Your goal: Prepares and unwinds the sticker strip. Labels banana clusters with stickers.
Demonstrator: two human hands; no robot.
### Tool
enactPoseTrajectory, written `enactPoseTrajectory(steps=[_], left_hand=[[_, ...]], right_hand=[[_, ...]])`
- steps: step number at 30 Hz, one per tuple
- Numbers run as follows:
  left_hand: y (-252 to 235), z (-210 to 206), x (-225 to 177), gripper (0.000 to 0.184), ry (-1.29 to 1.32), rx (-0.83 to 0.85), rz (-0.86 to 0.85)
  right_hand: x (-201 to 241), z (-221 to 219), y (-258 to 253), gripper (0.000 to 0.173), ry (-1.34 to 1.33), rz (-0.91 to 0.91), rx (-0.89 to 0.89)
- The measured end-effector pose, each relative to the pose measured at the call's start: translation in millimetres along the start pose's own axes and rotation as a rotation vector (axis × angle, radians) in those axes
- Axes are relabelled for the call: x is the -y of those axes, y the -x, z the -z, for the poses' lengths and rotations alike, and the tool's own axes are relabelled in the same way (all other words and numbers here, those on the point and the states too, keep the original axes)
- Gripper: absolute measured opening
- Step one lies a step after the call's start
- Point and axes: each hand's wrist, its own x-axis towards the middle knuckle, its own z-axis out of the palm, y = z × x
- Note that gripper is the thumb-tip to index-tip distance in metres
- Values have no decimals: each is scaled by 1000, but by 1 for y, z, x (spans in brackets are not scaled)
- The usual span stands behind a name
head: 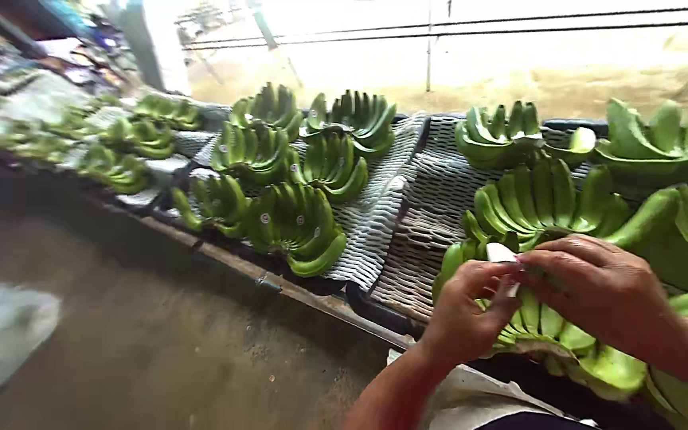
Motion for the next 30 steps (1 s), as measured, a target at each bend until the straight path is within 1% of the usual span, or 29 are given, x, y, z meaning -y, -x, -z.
enactPoseTrajectory(steps=[4, 6, 8, 10, 12, 14, 16, 19, 21, 22, 24, 27, 28, 30], left_hand=[[-14, -30, 11, 26, 2, -106, -52], [-16, -39, 10, 27, -39, -140, -46], [-16, -44, 9, 33, -108, -161, -45], [-15, -45, 8, 41, -185, -153, -36], [-17, -42, 9, 47, -217, -135, -28], [-19, -36, 9, 48, -221, -114, -17], [-17, -28, 8, 48, -213, -98, -20], [-17, -25, 21, 48, -188, -95, -70], [-13, -22, 35, 51, -152, -151, -23], [-11, -19, 42, 54, -144, -199, 22], [-10, -13, 51, 58, -149, -286, 71], [-14, -14, 51, 59, -81, -324, 108], [-16, -16, 50, 59, -56, -309, 122], [-22, -21, 48, 57, -54, -262, 158]], right_hand=[[-32, 4, 6, 25, -59, 41, 10], [-41, 4, 8, 25, -105, 51, 49], [-46, 6, 9, 24, -151, 45, 104], [-50, 5, 8, 24, -181, 45, 138], [-56, 7, 5, 22, -266, 32, 191], [-66, 9, -2, 21, -430, -8, 285], [-77, 4, -9, 21, -556, -45, 324], [-88, 16, -24, 15, -568, -132, 408], [-109, 28, -35, 11, -510, -228, 429], [-128, 33, -38, 9, -449, -264, 413], [-169, 48, -43, 10, -240, -359, 438], [-213, 57, -40, 16, 107, -565, 664], [-222, 52, -33, 16, 208, -582, 697], [-229, 37, -16, 12, 386, -509, 677]])
